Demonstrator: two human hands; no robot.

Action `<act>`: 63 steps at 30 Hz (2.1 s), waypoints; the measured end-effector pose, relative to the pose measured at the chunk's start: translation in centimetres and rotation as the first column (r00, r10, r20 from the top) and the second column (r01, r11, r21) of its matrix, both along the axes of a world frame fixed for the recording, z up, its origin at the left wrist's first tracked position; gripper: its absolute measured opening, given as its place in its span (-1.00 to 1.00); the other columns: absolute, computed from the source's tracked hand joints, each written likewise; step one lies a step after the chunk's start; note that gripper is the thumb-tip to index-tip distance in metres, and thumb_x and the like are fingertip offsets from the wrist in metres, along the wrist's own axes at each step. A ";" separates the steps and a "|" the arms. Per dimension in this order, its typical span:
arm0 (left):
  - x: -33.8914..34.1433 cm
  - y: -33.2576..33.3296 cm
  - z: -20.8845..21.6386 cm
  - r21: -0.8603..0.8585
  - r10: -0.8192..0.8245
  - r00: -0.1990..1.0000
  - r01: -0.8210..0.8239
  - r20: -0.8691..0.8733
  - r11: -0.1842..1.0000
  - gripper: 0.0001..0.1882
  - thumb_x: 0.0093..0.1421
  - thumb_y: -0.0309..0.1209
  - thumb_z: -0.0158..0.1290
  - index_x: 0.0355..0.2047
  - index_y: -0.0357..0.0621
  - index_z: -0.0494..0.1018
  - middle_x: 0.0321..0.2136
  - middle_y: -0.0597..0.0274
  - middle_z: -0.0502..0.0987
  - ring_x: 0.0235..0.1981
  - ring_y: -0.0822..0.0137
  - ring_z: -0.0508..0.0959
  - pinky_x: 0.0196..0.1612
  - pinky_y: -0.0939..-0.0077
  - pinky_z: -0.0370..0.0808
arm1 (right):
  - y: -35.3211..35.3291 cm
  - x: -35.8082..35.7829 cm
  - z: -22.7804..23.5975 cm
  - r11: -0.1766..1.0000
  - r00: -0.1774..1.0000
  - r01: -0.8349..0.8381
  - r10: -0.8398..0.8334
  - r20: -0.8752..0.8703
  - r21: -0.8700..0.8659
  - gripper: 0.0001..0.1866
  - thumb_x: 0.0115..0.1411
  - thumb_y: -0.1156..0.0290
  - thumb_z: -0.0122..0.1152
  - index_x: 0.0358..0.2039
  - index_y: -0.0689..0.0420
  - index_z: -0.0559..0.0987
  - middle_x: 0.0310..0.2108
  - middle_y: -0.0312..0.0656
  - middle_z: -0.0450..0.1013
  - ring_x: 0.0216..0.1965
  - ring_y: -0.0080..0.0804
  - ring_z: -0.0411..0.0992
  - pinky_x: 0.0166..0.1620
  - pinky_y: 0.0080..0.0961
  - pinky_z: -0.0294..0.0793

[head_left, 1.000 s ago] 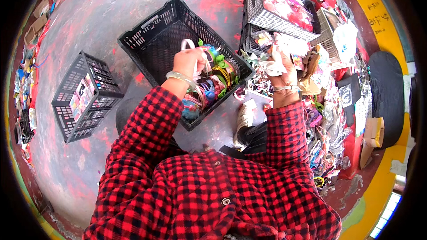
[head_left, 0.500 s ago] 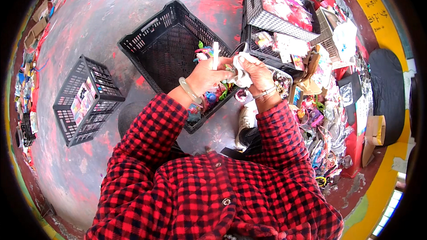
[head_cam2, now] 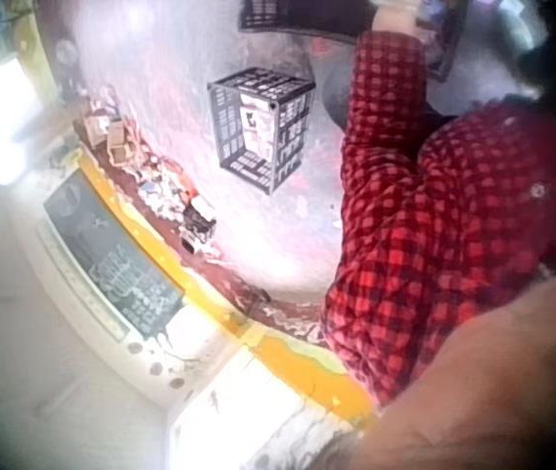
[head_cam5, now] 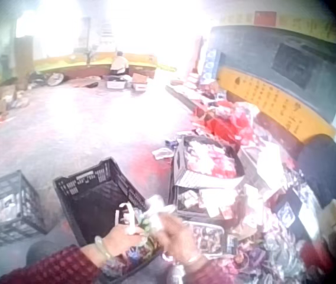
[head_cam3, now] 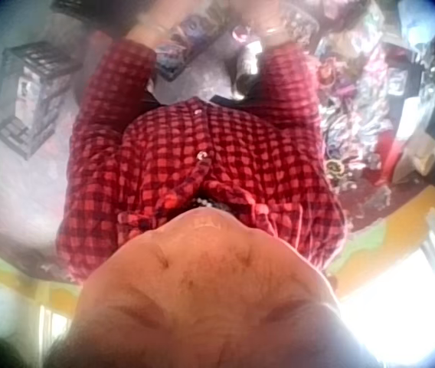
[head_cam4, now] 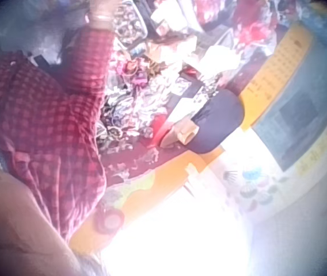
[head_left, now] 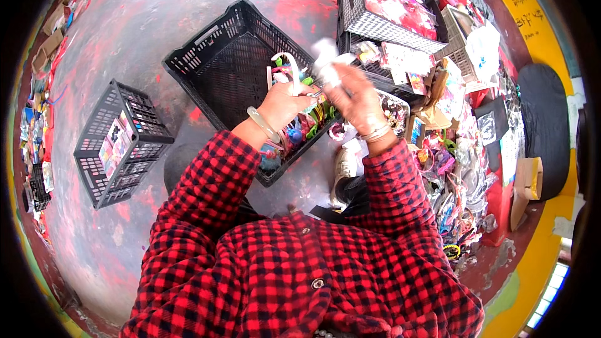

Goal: The person sits on the floor and wipes various colorful hair accessories, including headbands and hair ties, with a white cloth. They pick up items from a black crate, clean them, and place them back into the crate.

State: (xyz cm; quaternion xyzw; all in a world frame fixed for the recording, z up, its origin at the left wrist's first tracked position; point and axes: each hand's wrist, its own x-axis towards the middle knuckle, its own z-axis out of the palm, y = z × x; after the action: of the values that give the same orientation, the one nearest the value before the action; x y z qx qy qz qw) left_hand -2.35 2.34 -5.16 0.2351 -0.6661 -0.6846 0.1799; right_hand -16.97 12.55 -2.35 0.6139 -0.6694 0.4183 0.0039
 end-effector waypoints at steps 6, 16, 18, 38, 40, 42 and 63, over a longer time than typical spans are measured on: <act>0.3 -0.4 0.2 -0.256 -0.032 0.974 0.090 0.223 0.963 -0.80 -0.03 -0.44 0.01 -0.36 -0.21 0.48 -0.54 0.07 0.50 -0.49 0.22 0.49 -0.38 0.43 0.37 | 0.3 -0.6 0.4 0.922 0.965 -0.251 0.212 0.157 0.296 -0.76 0.04 0.32 0.11 -0.35 0.21 0.53 -0.38 -0.10 0.45 -0.29 -0.21 0.38 -0.20 -0.40 0.33; 0.7 -0.1 0.1 -0.428 -0.215 0.968 0.249 0.126 0.869 -0.83 -0.03 -0.43 0.00 -0.42 -0.21 0.48 -0.55 0.04 0.49 -0.49 0.16 0.50 -0.40 0.41 0.38 | 0.9 -0.8 -0.5 0.842 0.904 -0.407 0.426 0.026 0.355 -0.87 0.00 0.38 0.09 -0.49 0.18 0.44 -0.58 -0.11 0.32 -0.45 -0.11 0.31 -0.37 -0.29 0.25; 0.9 -0.1 0.5 -0.407 -0.252 0.959 0.282 0.127 0.869 -0.85 -0.04 -0.48 0.01 -0.42 -0.23 0.47 -0.54 0.10 0.48 -0.49 0.26 0.48 -0.40 0.47 0.38 | 1.1 -0.8 0.2 0.815 0.893 -0.439 0.443 0.083 0.377 -0.87 0.01 0.38 0.09 -0.49 0.17 0.44 -0.57 -0.11 0.33 -0.45 -0.10 0.31 -0.38 -0.29 0.25; 1.8 -0.8 1.9 -0.197 -0.332 0.940 0.340 0.072 0.920 -0.89 -0.03 -0.57 0.04 -0.43 -0.30 0.47 -0.55 0.28 0.47 -0.52 0.53 0.42 -0.41 0.64 0.37 | 2.5 -2.4 1.8 0.713 0.829 -0.531 0.327 0.453 0.457 -0.83 0.09 0.37 0.05 -0.50 0.22 0.44 -0.63 -0.21 0.30 -0.52 -0.45 0.30 -0.42 -0.50 0.26; 1.5 -0.3 1.4 -0.274 -0.324 0.942 0.336 0.089 0.901 -0.89 -0.04 -0.57 0.04 -0.44 -0.29 0.47 -0.54 0.27 0.47 -0.52 0.51 0.42 -0.40 0.62 0.37 | 1.8 -1.1 1.2 0.748 0.864 -0.503 0.423 0.273 0.434 -0.82 0.08 0.34 0.03 -0.49 0.21 0.45 -0.60 -0.08 0.35 -0.51 -0.23 0.35 -0.39 -0.41 0.29; 1.5 0.3 0.7 -0.350 -0.300 0.944 0.329 0.137 0.877 -0.89 -0.04 -0.57 0.04 -0.45 -0.28 0.47 -0.53 0.26 0.47 -0.51 0.49 0.43 -0.40 0.61 0.37 | 1.4 -0.3 0.5 0.730 0.861 -0.508 0.435 0.262 0.457 -0.82 0.05 0.34 0.03 -0.48 0.20 0.46 -0.55 -0.01 0.33 -0.47 -0.07 0.32 -0.38 -0.33 0.29; 3.1 -2.0 3.1 0.095 -0.379 0.917 0.392 -0.124 0.915 -0.91 0.01 -0.63 0.01 -0.42 -0.35 0.44 -0.52 0.28 0.45 -0.49 0.56 0.41 -0.43 0.69 0.34 | 3.8 -3.9 3.2 0.745 0.616 -0.603 0.207 0.760 0.285 -0.78 0.10 0.33 0.09 -0.45 0.26 0.48 -0.57 -0.32 0.29 -0.45 -0.55 0.23 -0.23 -0.58 0.23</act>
State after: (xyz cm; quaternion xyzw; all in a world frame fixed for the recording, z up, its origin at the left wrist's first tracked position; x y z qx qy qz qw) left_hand 0.76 0.30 -2.05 0.0736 -0.6475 -0.7560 0.0612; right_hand -20.84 16.37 0.88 0.5312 -0.5429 0.4074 -0.5071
